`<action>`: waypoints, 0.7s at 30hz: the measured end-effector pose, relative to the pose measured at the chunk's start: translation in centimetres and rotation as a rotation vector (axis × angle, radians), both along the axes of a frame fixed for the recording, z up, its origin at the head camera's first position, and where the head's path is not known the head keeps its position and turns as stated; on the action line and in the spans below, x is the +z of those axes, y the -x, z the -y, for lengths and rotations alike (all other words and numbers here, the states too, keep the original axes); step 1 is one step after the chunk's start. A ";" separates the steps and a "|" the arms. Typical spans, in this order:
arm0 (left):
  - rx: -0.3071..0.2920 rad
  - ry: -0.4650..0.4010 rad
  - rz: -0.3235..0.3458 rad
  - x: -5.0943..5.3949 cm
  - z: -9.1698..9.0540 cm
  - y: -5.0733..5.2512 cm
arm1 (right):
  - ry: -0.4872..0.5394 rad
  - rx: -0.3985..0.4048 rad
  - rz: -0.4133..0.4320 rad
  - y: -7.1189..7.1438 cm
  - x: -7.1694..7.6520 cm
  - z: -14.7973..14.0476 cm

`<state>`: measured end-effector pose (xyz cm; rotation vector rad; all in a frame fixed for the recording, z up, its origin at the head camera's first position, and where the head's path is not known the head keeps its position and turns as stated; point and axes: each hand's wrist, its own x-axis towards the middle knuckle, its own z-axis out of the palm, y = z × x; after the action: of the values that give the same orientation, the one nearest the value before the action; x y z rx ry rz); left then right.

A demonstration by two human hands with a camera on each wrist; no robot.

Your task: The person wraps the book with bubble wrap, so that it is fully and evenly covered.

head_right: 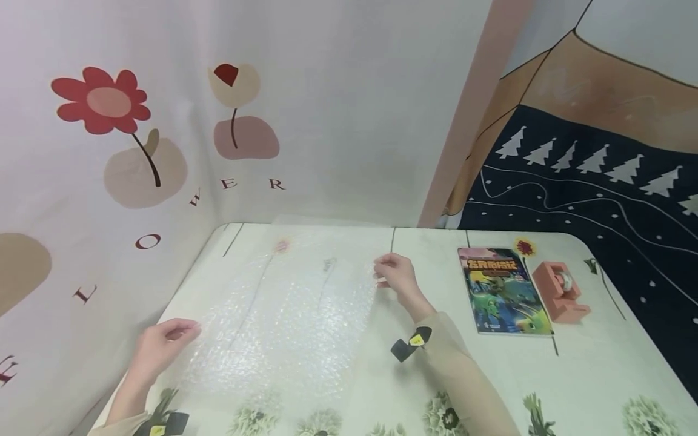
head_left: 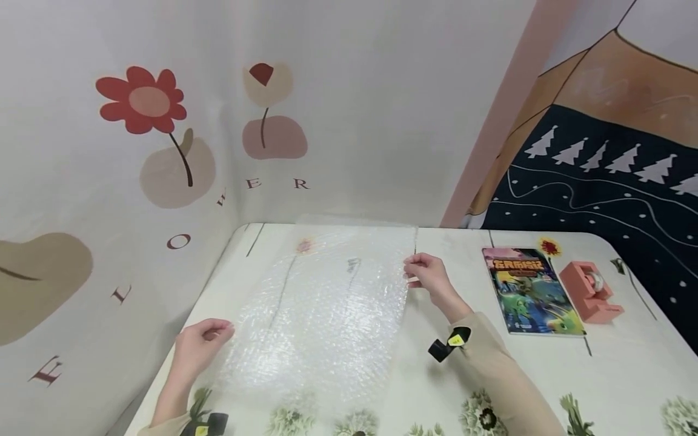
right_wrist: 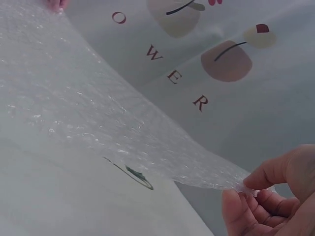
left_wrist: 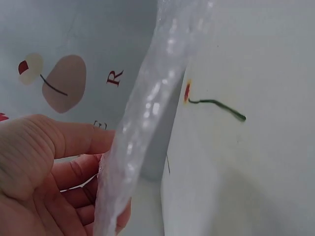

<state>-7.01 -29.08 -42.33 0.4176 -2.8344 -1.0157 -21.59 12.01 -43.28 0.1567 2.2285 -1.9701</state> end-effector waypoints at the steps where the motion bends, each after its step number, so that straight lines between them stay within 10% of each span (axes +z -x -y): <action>1: -0.003 -0.002 -0.004 0.0 -0.2 0.1 | 0.001 -0.006 0.000 -0.1 0.0 -0.3; 21: -0.193 -0.032 -0.088 0.1 -4.9 2.8 | -0.027 -0.117 -0.039 -3.2 -0.1 -7.0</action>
<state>-9.81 -24.18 -42.25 0.0991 -2.8245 -1.0846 -18.40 18.98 -43.39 0.2594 2.3214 -2.0180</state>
